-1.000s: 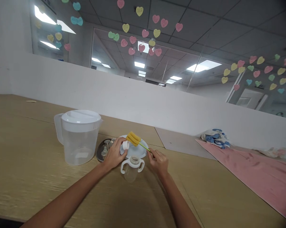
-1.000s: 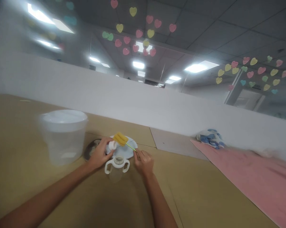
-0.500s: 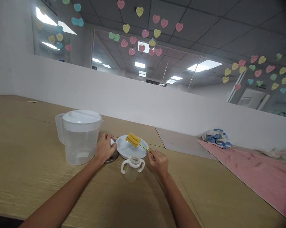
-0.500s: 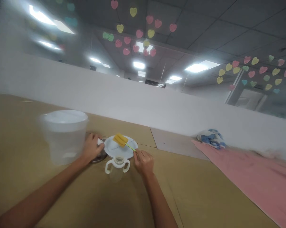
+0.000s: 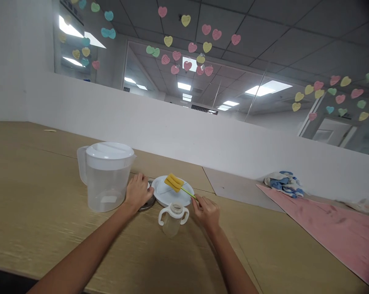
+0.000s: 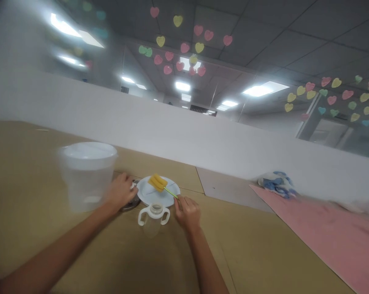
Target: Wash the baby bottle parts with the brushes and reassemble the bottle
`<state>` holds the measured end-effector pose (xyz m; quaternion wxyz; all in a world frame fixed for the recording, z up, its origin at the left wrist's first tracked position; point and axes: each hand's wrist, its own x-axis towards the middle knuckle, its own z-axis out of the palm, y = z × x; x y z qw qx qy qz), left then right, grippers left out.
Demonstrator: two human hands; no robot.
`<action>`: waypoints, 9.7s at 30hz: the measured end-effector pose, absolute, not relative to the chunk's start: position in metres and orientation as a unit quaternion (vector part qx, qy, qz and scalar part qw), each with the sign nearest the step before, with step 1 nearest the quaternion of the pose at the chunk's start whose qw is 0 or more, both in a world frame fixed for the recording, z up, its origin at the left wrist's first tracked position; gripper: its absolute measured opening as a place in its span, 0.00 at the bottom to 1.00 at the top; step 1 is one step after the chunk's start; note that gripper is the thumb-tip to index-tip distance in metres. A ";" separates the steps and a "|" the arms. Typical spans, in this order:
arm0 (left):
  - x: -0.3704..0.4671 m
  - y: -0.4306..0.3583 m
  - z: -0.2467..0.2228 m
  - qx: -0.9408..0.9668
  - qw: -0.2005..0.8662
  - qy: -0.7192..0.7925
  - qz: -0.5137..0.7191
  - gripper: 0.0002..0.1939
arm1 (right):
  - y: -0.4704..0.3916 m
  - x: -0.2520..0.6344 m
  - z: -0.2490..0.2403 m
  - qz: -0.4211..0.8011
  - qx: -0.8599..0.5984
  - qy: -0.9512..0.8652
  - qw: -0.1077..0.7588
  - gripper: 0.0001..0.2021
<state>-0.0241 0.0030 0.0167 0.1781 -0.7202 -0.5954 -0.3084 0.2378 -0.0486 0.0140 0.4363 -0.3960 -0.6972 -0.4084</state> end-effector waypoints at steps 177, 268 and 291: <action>0.035 -0.047 -0.011 -0.838 0.047 -0.168 -0.517 0.27 | -0.035 0.254 0.002 -0.054 -0.761 -0.638 0.100 0.12; 0.003 0.004 0.008 -0.698 -0.192 -0.403 -0.560 0.10 | -0.004 0.163 0.114 0.199 -0.449 -0.708 0.507 0.10; 0.008 -0.001 -0.001 -0.770 -0.136 -0.375 -0.498 0.13 | -0.037 0.153 0.126 0.168 -0.413 -0.807 0.387 0.09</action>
